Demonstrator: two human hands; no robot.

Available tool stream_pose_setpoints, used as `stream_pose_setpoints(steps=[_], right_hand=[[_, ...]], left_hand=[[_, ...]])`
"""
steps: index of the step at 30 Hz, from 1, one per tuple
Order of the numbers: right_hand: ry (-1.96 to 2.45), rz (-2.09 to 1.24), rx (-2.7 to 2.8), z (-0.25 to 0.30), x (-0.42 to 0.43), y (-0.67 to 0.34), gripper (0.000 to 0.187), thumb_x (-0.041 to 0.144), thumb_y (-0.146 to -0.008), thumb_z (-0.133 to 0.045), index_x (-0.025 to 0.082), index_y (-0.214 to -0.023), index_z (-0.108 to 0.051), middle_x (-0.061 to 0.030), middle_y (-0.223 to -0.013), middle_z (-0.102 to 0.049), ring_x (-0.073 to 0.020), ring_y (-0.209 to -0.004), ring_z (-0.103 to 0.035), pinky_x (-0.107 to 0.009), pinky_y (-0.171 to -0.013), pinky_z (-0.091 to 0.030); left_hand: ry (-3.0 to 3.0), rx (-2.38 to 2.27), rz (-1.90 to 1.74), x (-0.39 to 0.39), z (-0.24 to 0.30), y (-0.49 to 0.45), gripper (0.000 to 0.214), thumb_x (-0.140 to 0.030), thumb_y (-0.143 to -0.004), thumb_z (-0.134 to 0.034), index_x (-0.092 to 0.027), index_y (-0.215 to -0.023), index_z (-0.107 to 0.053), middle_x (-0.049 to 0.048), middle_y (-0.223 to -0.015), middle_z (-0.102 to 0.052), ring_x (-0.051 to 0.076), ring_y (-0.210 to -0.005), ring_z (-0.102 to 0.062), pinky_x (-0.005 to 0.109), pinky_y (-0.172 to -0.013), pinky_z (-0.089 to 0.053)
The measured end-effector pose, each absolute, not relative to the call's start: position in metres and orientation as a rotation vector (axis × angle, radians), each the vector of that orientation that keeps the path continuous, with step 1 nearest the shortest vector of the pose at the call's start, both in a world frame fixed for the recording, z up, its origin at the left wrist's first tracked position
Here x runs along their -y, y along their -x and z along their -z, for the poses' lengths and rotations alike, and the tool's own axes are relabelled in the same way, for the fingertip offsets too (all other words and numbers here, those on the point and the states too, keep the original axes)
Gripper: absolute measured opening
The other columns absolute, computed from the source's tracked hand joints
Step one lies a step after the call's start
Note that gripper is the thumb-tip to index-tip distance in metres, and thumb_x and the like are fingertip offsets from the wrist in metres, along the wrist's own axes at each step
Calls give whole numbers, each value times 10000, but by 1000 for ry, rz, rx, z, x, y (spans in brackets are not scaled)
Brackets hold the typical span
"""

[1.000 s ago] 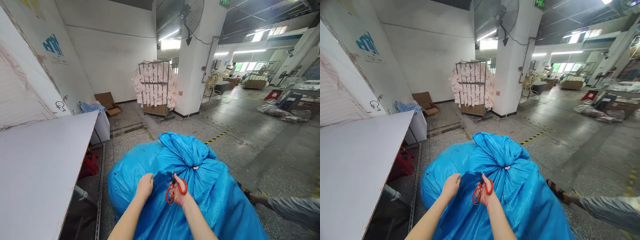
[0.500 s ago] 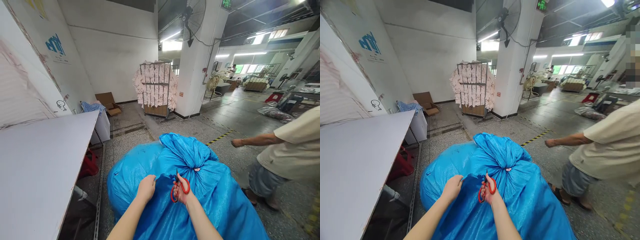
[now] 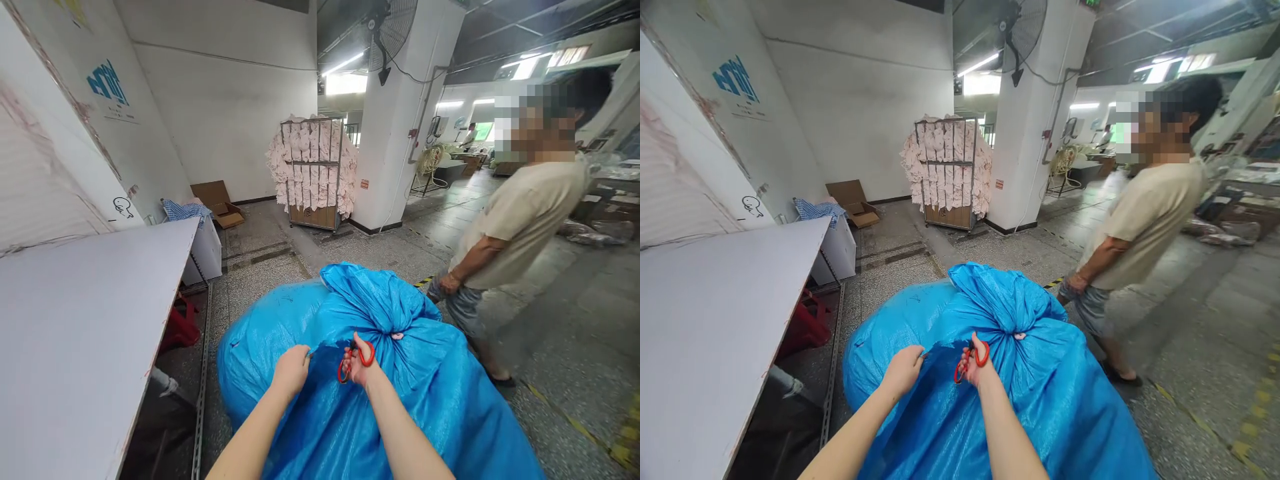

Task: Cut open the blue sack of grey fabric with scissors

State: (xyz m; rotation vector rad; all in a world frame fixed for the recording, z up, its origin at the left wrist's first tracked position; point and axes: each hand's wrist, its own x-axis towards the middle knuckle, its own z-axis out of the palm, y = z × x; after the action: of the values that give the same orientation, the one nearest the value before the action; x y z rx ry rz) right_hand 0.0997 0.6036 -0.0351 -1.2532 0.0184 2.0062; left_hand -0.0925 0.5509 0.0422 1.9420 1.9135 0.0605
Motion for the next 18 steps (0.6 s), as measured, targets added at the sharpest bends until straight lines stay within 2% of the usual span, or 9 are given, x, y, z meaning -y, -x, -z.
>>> stream_pose_setpoints(steps=[6,12,18], right_hand=[[1285,-1948,-27,32,-588,-115,503,571,-1003,-423,159,-718,-466,68,-469,-356,-20,-342,-274,-118,-343,-222],[1341,-1987,103,28,-600,-111,512,627,-965,-445,173,-734,-497,14,-527,-473,-74,-401,-400,-182,-413,-371],[1524,-2002,284,44,-553,-106,375,531,-927,-599,180,-817,-521,8,-548,-529,-111,-425,-459,-217,-435,-365]], left_hand=[[-1902,-1973,-80,-558,-40,98,262,-206,-1050,-419,-124,-1000,-663,114,-1066,-688,304,-1055,-633,379,-866,-484],[-1889,-2009,-82,-572,-33,108,271,-224,-1052,-411,-122,-1032,-662,124,-1113,-678,306,-1083,-625,385,-896,-490],[-1786,-2072,-21,-576,-8,121,296,-215,-1043,-403,-82,-1122,-656,171,-1173,-650,319,-1117,-609,399,-939,-490]])
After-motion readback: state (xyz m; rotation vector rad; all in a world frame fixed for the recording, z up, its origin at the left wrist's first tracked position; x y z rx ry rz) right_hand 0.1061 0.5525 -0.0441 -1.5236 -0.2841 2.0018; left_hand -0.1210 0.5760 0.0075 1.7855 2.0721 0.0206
